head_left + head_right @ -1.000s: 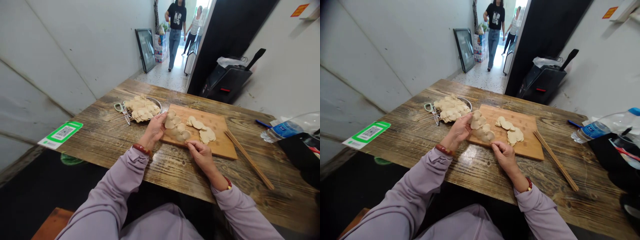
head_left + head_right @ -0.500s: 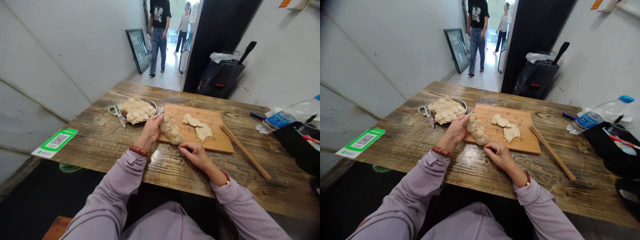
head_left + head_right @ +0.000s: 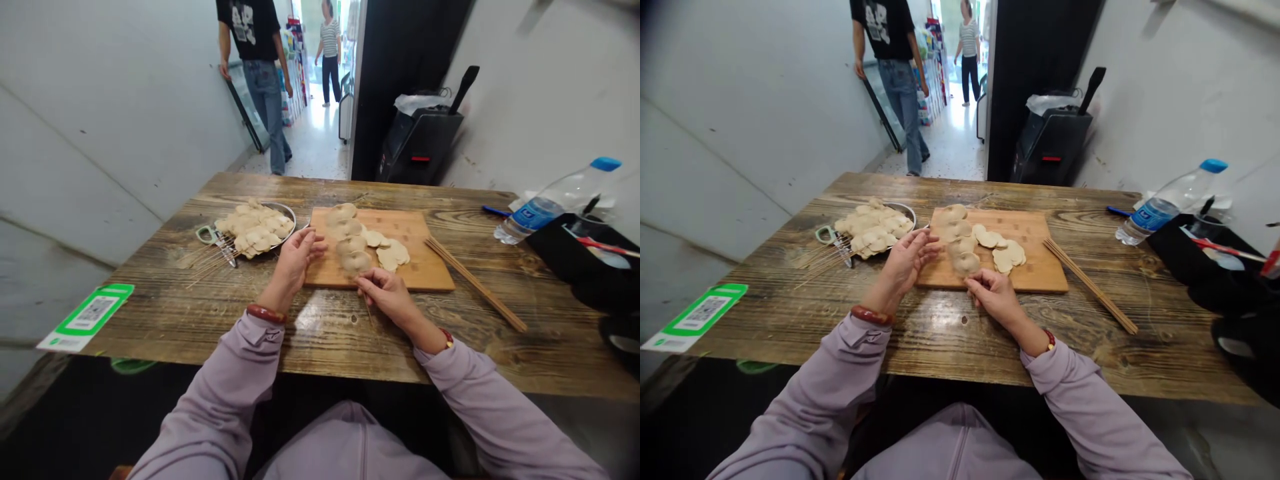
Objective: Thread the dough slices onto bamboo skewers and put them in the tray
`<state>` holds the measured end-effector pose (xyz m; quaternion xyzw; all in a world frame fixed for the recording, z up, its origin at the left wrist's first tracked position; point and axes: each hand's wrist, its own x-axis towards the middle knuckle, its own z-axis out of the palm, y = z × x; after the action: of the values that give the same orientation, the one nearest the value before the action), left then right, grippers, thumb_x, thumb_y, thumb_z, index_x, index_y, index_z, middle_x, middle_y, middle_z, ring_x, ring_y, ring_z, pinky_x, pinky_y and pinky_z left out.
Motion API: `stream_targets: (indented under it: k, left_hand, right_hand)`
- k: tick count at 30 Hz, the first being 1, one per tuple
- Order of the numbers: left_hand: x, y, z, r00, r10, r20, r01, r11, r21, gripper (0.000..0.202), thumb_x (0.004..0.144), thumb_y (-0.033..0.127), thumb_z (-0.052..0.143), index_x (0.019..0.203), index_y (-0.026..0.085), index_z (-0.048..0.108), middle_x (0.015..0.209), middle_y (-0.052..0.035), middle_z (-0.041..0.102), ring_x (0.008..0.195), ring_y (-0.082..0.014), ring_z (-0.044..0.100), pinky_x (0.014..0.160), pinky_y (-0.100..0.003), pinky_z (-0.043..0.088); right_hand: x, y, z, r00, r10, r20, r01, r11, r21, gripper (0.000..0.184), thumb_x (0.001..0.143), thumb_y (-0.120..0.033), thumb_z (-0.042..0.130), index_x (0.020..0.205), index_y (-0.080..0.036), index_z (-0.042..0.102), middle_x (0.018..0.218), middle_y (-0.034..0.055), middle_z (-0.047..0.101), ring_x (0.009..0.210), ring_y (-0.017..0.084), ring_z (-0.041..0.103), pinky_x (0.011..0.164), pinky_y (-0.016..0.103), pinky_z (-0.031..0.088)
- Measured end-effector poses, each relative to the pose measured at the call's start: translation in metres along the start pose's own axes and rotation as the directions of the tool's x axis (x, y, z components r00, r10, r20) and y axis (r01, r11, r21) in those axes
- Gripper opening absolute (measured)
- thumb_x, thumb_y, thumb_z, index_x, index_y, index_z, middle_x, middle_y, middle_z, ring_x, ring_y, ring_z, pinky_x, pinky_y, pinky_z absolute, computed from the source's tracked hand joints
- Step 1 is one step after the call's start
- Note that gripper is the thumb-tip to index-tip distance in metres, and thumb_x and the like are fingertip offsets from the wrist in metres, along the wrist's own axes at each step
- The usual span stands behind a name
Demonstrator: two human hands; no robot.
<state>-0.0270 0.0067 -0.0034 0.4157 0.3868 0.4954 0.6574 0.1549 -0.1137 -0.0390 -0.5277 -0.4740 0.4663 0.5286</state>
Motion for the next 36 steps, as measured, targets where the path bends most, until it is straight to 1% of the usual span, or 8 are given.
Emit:
stream_targets:
  k: [3,6,12,16,20,25,31,36]
  left_hand:
    - [-0.005,-0.005,0.005,0.997,0.081,0.004,-0.081,0.987,0.138,0.036,0.078,0.044,0.085,0.087,0.016,0.065,0.078,0.0001,0.068,0.06,-0.0081,0.063,0.061,-0.02,0.05]
    - [-0.014,-0.009,0.011,0.985,0.1,0.141,-0.137,0.948,0.286,0.036,0.077,0.047,0.082,0.075,0.016,0.066,0.069,-0.0006,0.066,0.056,-0.0091,0.058,0.058,-0.021,0.046]
    - [-0.032,-0.015,0.022,0.903,-0.071,0.425,-0.169,0.849,0.501,0.031,0.081,0.045,0.077,0.07,0.016,0.072,0.06,-0.0025,0.066,0.055,-0.0127,0.058,0.054,-0.024,0.043]
    - [-0.039,-0.019,0.029,0.83,-0.192,0.525,-0.085,0.885,0.457,0.03,0.08,0.044,0.08,0.087,0.015,0.076,0.075,-0.0055,0.074,0.061,-0.014,0.065,0.061,-0.026,0.051]
    - [-0.045,-0.023,0.032,0.781,-0.302,0.546,0.073,0.913,0.401,0.04,0.078,0.049,0.083,0.095,0.014,0.071,0.077,-0.0071,0.076,0.062,-0.0154,0.069,0.063,-0.028,0.054]
    - [-0.053,-0.026,0.035,0.757,-0.348,0.553,0.229,0.934,0.275,0.053,0.074,0.061,0.085,0.085,0.015,0.062,0.071,-0.0043,0.071,0.059,-0.0138,0.068,0.06,-0.025,0.053]
    - [-0.061,-0.037,0.041,0.805,-0.288,0.519,0.227,0.957,0.179,0.052,0.072,0.06,0.085,0.085,0.017,0.059,0.068,0.0016,0.063,0.052,-0.0086,0.056,0.053,-0.022,0.044]
    - [-0.066,-0.037,0.04,0.912,-0.111,0.395,0.009,0.967,0.253,0.027,0.088,0.043,0.07,0.089,0.018,0.061,0.066,0.0055,0.05,0.056,-0.0081,0.04,0.055,-0.023,0.032]
  right_hand:
    - [0.002,-0.001,0.0,0.997,-0.017,-0.073,0.02,0.999,0.042,0.048,0.076,-0.066,0.077,0.08,-0.019,0.067,0.064,0.0009,0.07,0.043,0.009,0.053,0.04,0.02,0.038]
    - [0.004,-0.002,0.001,0.994,-0.016,-0.112,0.022,0.999,0.049,0.051,0.076,-0.069,0.076,0.078,-0.019,0.067,0.065,0.002,0.071,0.044,0.01,0.055,0.04,0.021,0.038]
    - [0.005,-0.004,0.0,0.979,-0.031,-0.202,0.043,0.998,0.055,0.051,0.075,-0.069,0.077,0.073,-0.019,0.067,0.056,-0.0001,0.065,0.046,0.01,0.054,0.042,0.021,0.04]
    - [0.006,-0.008,-0.001,0.967,-0.02,-0.255,0.053,0.991,0.123,0.049,0.071,-0.066,0.081,0.078,-0.018,0.071,0.06,0.0005,0.066,0.05,0.012,0.055,0.044,0.022,0.04]
    - [0.006,-0.006,0.0,0.96,-0.027,-0.279,0.069,0.987,0.143,0.047,0.07,-0.063,0.083,0.077,-0.018,0.073,0.064,0.0003,0.066,0.055,0.012,0.055,0.051,0.025,0.045]
    - [0.005,0.0,0.002,0.935,-0.081,-0.345,0.115,0.99,0.077,0.044,0.073,-0.061,0.081,0.08,-0.019,0.073,0.074,0.0036,0.071,0.066,0.016,0.06,0.059,0.028,0.049]
    - [0.003,0.005,-0.003,0.944,-0.103,-0.314,0.134,0.988,0.077,0.038,0.077,-0.058,0.079,0.08,-0.021,0.072,0.071,0.0026,0.067,0.062,0.015,0.056,0.055,0.029,0.046]
    - [0.0,0.003,-0.006,0.96,-0.143,-0.241,0.154,0.988,0.028,0.042,0.079,-0.058,0.076,0.099,-0.02,0.078,0.081,0.0047,0.072,0.067,0.016,0.059,0.056,0.028,0.047]
